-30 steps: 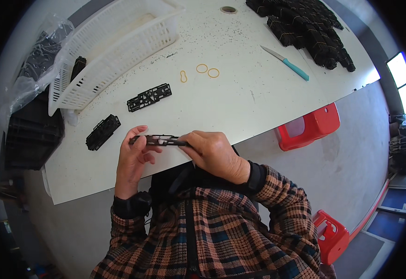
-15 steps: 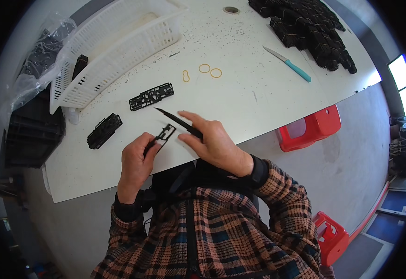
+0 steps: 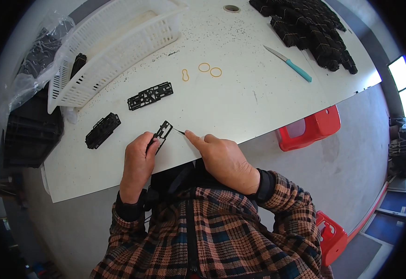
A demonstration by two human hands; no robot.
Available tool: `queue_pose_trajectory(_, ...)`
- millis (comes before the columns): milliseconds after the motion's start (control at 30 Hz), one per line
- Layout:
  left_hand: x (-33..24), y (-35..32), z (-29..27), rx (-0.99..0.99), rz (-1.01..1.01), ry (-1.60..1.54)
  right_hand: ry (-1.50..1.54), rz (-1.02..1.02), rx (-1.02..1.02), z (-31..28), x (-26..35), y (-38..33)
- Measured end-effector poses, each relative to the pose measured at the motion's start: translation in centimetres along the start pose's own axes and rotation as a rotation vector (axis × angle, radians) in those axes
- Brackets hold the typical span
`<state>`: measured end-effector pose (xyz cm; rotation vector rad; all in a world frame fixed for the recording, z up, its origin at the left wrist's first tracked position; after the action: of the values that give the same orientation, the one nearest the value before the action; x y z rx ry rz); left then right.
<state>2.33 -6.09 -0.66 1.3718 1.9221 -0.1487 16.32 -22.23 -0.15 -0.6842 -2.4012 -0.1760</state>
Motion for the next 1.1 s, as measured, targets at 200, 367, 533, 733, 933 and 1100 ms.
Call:
queue_pose_trajectory(200,-0.9,0.3,0.3,0.000,0.024,0.091,-0.106,-0.021,-0.047,0.7,0.3,0.3)
queue_pose_trajectory(367,-1.3,0.5,0.1,0.008,0.024,0.101,-0.180,-0.007,-0.047,1.1,0.8,0.5)
queue_pose_trajectory(533,-1.4,0.6,0.2,0.013,0.030,0.113,-0.216,0.010,-0.034,1.5,0.7,0.7)
queue_pose_trajectory(733,-1.4,0.6,0.3,0.014,0.033,0.121,-0.239,0.016,-0.035,1.5,0.9,0.8)
queue_pose_trajectory(933,-1.4,0.7,0.3,0.021,0.046,0.128,-0.229,0.005,-0.021,1.6,0.7,1.0)
queue_pose_trajectory(1100,-1.5,0.6,0.4,0.025,0.066,0.150,-0.229,-0.009,-0.056,2.3,0.6,0.6)
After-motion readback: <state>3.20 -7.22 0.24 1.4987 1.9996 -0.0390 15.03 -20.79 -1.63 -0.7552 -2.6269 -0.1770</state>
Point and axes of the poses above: each hand's wrist, its own y-axis towards the middle knuckle, its own z-axis out of the palm, x = y × z, the point moved 2 cm from there along y, towards the middle knuckle, and after that the axes turned 14 degrees about z, right-handed, at the moved point
